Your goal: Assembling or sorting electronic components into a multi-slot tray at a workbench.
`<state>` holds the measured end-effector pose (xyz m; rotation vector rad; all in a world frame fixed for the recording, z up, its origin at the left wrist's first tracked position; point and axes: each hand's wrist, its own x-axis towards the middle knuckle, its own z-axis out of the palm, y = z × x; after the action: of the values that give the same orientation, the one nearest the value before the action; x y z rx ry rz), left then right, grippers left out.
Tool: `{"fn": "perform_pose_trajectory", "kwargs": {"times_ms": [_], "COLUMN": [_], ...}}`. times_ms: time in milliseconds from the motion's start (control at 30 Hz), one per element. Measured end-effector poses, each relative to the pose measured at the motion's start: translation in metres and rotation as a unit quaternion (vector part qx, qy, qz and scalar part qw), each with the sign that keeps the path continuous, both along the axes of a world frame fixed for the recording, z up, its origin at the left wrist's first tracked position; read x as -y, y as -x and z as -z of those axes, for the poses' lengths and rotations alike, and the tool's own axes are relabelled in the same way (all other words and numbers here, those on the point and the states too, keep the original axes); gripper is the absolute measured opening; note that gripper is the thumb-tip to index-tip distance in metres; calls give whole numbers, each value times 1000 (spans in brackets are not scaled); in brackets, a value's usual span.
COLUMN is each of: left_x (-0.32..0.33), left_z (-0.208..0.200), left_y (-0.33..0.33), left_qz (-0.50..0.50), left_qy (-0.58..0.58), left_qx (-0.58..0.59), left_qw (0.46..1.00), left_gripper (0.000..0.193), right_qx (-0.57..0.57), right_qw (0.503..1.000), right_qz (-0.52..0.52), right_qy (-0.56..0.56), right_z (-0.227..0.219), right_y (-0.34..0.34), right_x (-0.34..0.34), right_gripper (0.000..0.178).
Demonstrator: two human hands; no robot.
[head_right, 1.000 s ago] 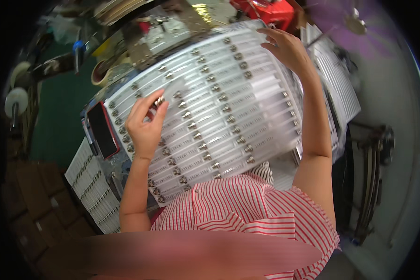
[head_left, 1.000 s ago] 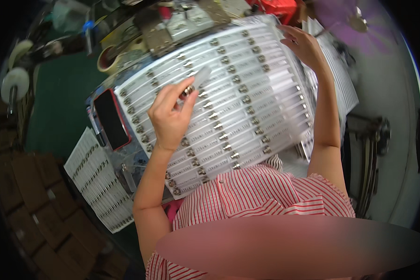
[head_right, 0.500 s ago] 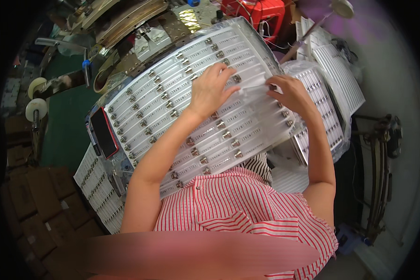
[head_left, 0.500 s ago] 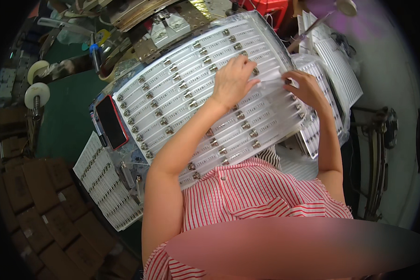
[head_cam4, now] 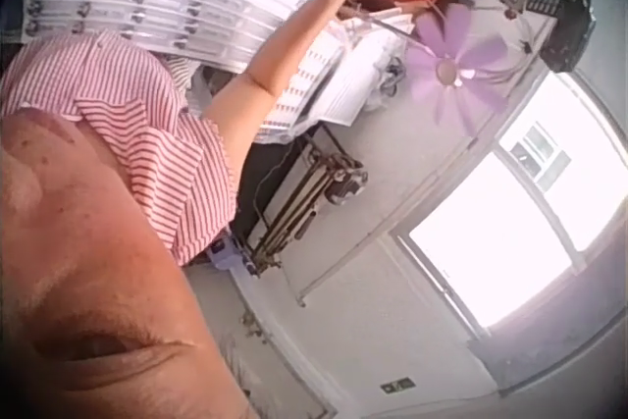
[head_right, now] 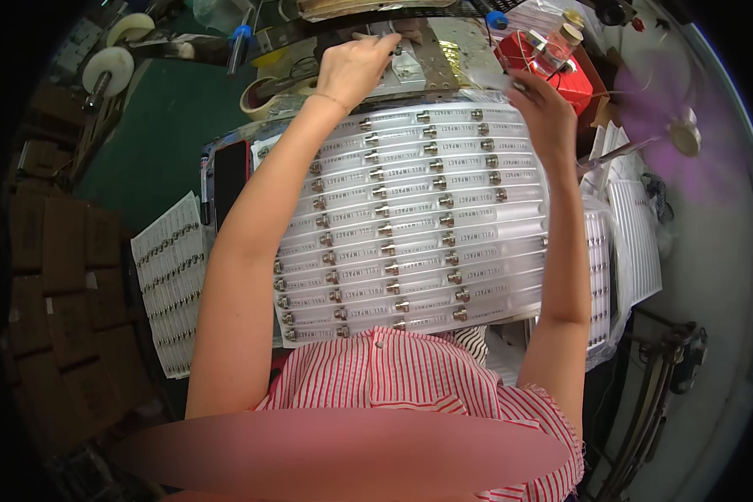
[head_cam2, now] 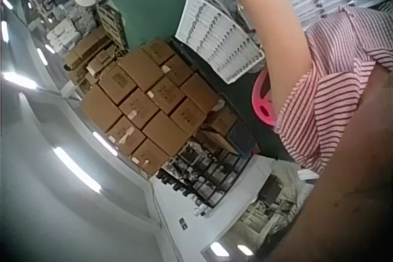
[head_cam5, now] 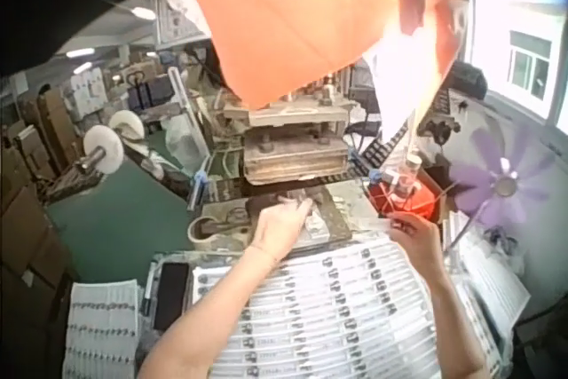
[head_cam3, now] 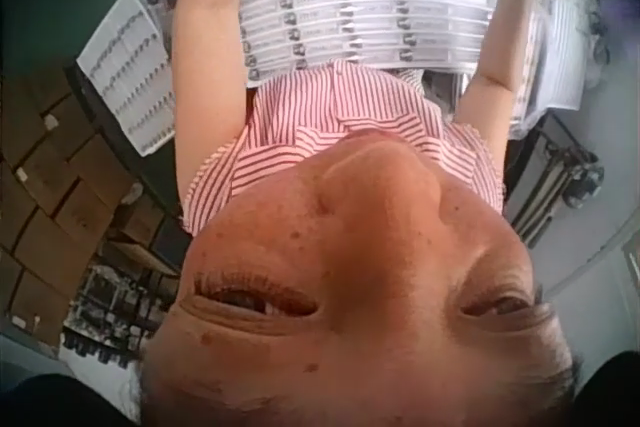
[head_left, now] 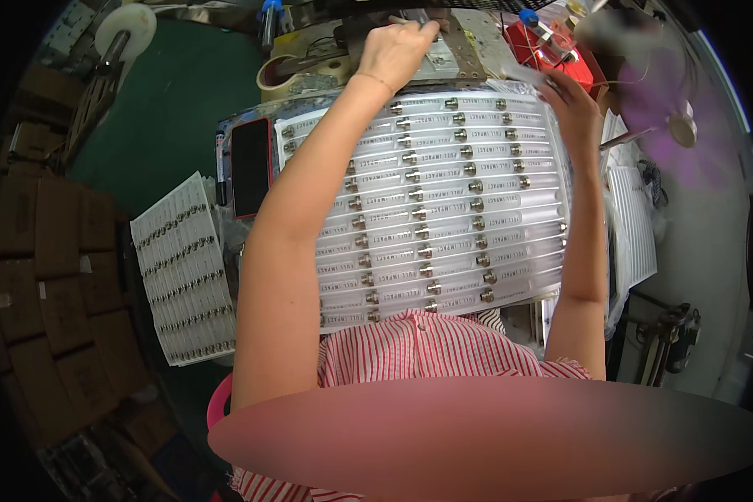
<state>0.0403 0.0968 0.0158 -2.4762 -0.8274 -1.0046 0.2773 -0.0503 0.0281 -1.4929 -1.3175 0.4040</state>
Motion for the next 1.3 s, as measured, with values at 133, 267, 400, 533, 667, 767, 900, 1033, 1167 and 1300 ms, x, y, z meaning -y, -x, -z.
{"fn": "perform_pose_trajectory", "kwargs": {"times_ms": [133, 267, 400, 533, 667, 767, 900, 1033, 1167, 1300], "left_x": [43, 120, 160, 173, 176, 177, 176, 175, 174, 174], "left_z": [-17, 6, 19, 22, 21, 22, 20, 17, 15, 15], "left_y": [7, 50, 88, 106, 111, 112, 111, 110, 108, 107], "left_qz": [84, 136, 130, 98, 90, 88, 91, 85, 87, 91], "left_qy": [4, 152, 251, 325, 353, 371, 373, 375, 372, 371], "left_qx": [16, 44, 107, 143, 151, 169, 183, 185, 177, 176], "left_qw": [996, 978, 953, 930, 919, 909, 905, 904, 907, 907], "left_gripper": [22, 30, 33, 36, 36, 35, 35, 35, 35, 35], "right_qx": [170, 325, 316, 198, 204, 249, 201, 228, 236, 220], "right_qw": [979, 926, 938, 978, 973, 953, 971, 957, 963, 964], "right_qz": [-4, -32, -47, -60, -109, -135, -77, -108, -123, -125], "right_qy": [-113, -188, -137, -7, 27, 109, 99, 141, 44, 77], "right_z": [-2, 10, 17, 25, 11, -1, 10, 4, 18, 15], "right_y": [45, 83, 96, 87, 83, 88, 83, 81, 75, 75], "right_x": [-57, -85, -106, -119, -120, -118, -120, -123, -128, -128], "right_gripper": [27, 30, 41, 53, 57, 59, 60, 59, 58, 58]}}
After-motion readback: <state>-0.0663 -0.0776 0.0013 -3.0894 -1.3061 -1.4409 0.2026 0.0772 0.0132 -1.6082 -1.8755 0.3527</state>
